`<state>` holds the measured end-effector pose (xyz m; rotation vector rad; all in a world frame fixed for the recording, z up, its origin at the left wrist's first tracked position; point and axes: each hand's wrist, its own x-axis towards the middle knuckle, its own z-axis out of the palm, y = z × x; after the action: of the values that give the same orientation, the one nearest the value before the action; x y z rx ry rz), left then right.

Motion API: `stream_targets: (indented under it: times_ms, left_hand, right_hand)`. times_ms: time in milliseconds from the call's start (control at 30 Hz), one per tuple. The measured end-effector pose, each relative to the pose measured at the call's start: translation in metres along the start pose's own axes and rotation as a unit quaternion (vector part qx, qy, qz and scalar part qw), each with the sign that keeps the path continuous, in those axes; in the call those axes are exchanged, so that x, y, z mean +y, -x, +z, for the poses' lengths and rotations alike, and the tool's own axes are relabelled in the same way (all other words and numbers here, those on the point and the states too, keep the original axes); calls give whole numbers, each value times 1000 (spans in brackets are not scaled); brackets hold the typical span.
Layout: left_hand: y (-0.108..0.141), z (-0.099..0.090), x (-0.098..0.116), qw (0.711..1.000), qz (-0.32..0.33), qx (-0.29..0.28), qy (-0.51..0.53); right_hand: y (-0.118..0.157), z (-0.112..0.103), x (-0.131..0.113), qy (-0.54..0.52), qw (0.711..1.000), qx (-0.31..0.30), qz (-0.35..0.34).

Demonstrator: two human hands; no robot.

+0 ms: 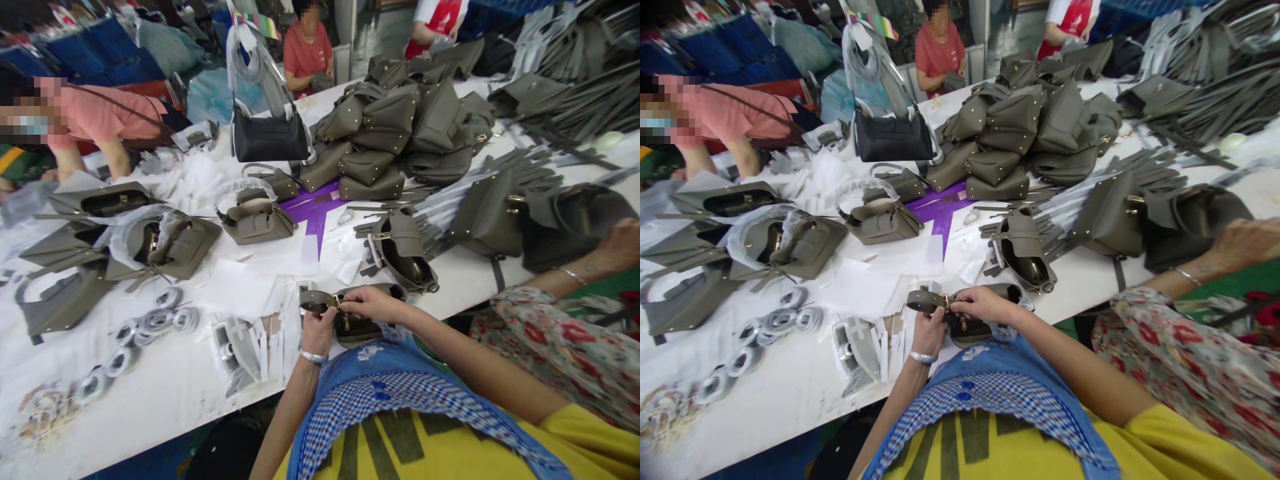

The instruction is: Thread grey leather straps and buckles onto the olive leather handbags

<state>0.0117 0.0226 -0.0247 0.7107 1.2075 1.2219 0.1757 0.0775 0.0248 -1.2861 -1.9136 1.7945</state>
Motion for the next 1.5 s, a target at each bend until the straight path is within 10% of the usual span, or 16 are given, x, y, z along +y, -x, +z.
stream_targets:
  times_ms: [800, 1500]
  left_hand:
    - [-20, -3, 27, 971, 40, -85, -218]
    - [11, -38, 44, 903, 69, 47, -422]
  right_hand:
    - [13, -19, 9, -156, 987, 13, 19]
    - [29, -51, 40, -210, 977, 4, -27]
